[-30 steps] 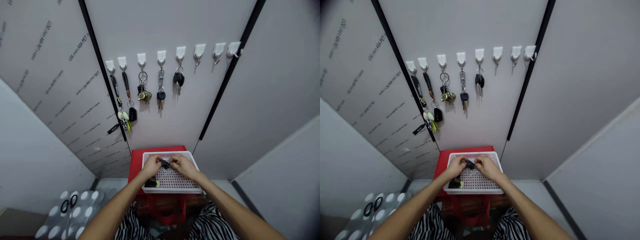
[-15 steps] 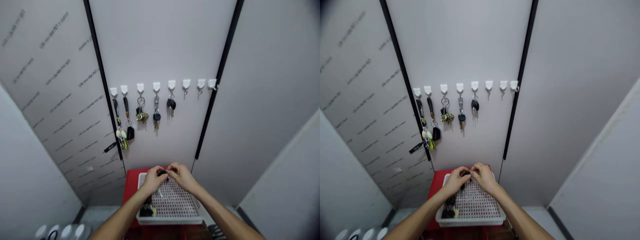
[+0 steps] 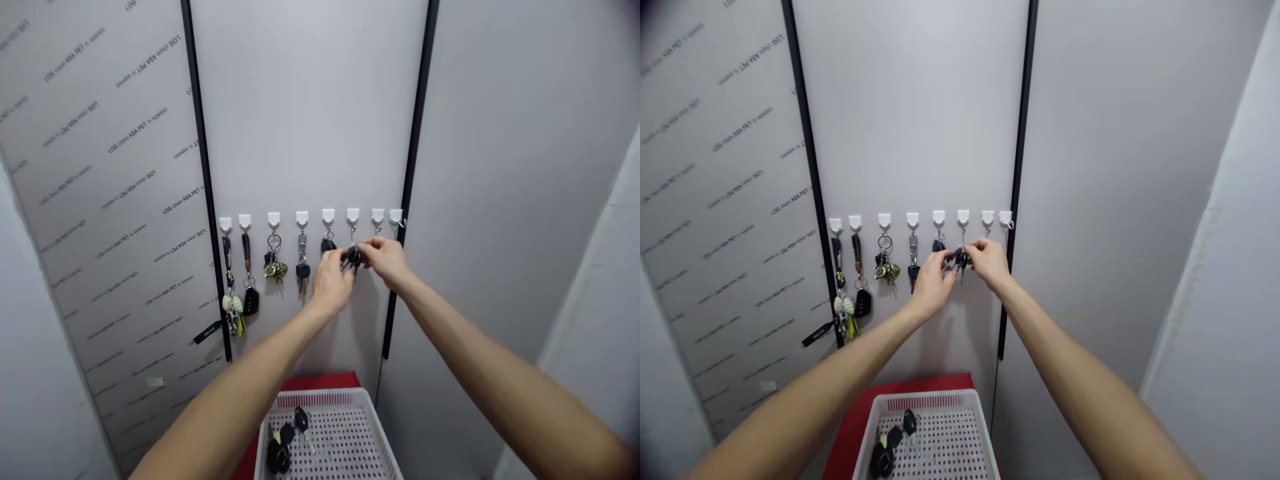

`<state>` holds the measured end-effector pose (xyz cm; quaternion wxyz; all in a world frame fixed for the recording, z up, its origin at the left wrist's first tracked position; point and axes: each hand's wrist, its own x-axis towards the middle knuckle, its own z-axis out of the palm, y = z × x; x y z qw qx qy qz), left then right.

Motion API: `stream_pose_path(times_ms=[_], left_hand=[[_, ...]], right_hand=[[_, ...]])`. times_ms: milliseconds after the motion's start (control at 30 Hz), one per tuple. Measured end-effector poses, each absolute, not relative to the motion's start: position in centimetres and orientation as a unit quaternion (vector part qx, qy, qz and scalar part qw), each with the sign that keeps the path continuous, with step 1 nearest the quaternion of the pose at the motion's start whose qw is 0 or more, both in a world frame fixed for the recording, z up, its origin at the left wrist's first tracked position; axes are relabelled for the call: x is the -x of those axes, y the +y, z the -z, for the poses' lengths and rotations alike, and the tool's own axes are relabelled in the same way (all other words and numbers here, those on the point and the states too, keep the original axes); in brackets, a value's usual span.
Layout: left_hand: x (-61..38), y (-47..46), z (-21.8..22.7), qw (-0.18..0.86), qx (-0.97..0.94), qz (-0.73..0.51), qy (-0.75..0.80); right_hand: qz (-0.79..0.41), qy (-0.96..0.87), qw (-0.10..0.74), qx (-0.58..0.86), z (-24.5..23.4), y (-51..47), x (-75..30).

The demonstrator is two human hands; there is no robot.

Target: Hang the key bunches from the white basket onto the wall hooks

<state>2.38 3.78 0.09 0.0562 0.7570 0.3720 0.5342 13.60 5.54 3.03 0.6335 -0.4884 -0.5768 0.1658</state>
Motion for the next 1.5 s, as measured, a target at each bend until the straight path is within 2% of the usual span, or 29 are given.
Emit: stream_pose_path(times_ms=[167,333,433,567,700,767,900,1033,1267,1500], left_hand=[[-3.4,4.9,-3.0,0.023,-0.762,-0.504,0.406],[-3.8,5.7,-3.8,0.005,-0.763,-0.474,0.44],[-3.8,5.6,-3.6,0.001,-0.764,-0.473,0.439],[-2.2,4.6,-1.9,0.024,-0.777,-0.478,0.409],[1.8,3.1,3.5,0.095,-0.781,-0.456,0.416],[4.4,2.2,7.5,0.138,-0.778,-0.415,0.451],[9.0,0.1,15.5,0.183,-0.759,-0.3,0.548],[10.7,-1.5,20.2,0.143,-0.776,-0.237,0.567],[9.9,-2.5,21.7,0.079,-0.812,-0.179,0.55],[9.9,-2.5,21.4,0.098,-0.815,-0.154,0.55]], right_hand=[[-0.114,-0.543,0.641,0.531,-5.8,7.4,-14.1],[-0.06,-0.544,0.61,0.573,-5.8,8.7,-14.0],[-0.073,-0.552,0.597,0.577,-5.4,9.0,-14.0],[-0.086,-0.553,0.615,0.556,-4.4,8.5,-14.5],[-0.061,-0.544,0.649,0.529,0.1,6.9,-14.7],[-0.09,-0.577,0.604,0.542,4.3,5.4,-13.8],[-0.207,-0.693,0.402,0.562,14.4,1.5,-10.1],[-0.211,-0.771,0.258,0.543,20.6,-0.5,-6.3],[-0.103,-0.819,0.095,0.556,21.4,0.1,-3.9],[-0.076,-0.814,0.073,0.571,21.4,0.1,-5.6]])
